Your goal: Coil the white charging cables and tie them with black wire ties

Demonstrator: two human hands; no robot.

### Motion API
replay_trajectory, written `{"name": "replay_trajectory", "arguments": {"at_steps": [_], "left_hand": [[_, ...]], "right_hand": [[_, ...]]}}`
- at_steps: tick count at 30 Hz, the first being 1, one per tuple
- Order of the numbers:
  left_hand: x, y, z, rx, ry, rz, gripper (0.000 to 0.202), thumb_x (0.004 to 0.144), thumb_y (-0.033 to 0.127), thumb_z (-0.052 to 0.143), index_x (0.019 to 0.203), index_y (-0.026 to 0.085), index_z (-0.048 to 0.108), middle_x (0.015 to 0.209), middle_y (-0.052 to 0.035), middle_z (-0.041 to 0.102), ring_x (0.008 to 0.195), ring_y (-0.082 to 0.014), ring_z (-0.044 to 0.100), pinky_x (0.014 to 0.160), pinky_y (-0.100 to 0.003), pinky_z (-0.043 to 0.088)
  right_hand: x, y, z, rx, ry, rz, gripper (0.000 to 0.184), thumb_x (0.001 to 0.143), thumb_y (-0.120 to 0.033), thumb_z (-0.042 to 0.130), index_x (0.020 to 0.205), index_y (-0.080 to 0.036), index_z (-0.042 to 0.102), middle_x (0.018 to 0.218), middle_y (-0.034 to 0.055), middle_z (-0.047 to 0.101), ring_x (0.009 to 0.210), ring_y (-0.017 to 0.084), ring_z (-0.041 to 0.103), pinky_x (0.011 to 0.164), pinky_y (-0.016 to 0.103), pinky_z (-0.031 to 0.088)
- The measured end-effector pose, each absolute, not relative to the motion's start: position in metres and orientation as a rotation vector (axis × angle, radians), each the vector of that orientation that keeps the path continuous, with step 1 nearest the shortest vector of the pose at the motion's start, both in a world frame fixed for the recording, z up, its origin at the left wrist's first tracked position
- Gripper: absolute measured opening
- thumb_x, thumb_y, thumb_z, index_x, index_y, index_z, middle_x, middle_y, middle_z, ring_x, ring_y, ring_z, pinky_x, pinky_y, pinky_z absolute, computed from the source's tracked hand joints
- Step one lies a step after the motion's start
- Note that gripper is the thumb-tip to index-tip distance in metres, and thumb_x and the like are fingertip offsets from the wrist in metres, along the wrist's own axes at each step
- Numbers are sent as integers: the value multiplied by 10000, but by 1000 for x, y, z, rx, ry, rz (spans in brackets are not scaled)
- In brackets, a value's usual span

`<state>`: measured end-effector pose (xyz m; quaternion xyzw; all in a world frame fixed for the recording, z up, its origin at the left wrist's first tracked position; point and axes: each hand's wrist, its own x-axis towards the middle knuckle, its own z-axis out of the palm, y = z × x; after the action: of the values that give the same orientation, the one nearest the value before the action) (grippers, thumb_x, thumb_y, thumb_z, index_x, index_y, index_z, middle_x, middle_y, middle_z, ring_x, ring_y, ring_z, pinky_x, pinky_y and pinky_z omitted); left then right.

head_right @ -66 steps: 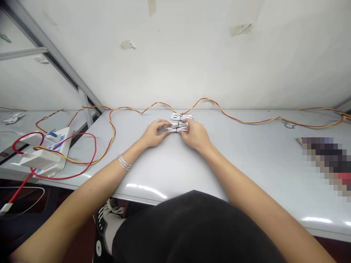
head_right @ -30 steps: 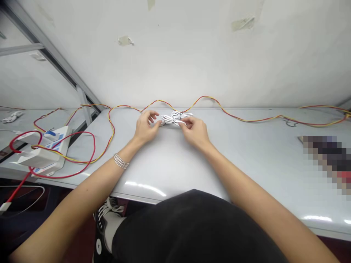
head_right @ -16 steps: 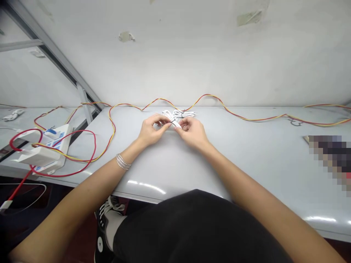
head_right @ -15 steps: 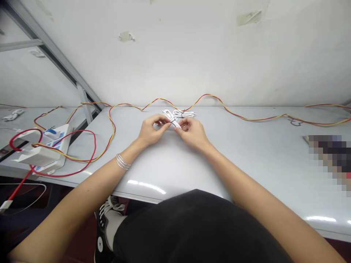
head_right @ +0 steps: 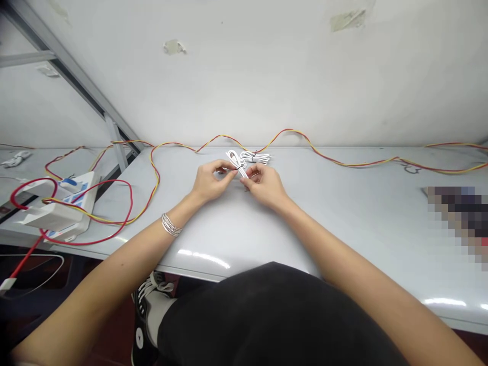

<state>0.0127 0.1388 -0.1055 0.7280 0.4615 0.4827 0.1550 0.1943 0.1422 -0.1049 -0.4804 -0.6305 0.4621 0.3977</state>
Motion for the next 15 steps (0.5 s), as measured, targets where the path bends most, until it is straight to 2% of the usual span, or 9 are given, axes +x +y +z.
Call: {"name": "replay_trajectory", "arguments": {"at_steps": [5,11,15], "left_hand": [[13,141,-108,2033,1304,1413,94,824,189,637,853,152,718,908,-70,772,848,-166,703,812,-290,546],[13,142,-109,1980,1289,1411,80,825,179,633,831,148,706,878,-67,763,804,-154,685,763,-273,534],[13,143,-111,1858,1210,1404,74,833,199,651,836,139,693,863,-68,747,783,-147,668,777,-281,522]], "right_hand": [[195,142,-106,-1203,-1648,1145,438,634,-491,811,824,-194,550,678,22,656,657,188,639,647,322,488],[194,137,-97,-1118,-1743,1170,411,615,-465,827,764,-164,590,789,40,652,695,158,600,653,304,483],[195,138,-100,-1140,-1768,1168,405,626,-467,821,764,-169,584,773,38,647,663,151,589,624,295,473]]}}
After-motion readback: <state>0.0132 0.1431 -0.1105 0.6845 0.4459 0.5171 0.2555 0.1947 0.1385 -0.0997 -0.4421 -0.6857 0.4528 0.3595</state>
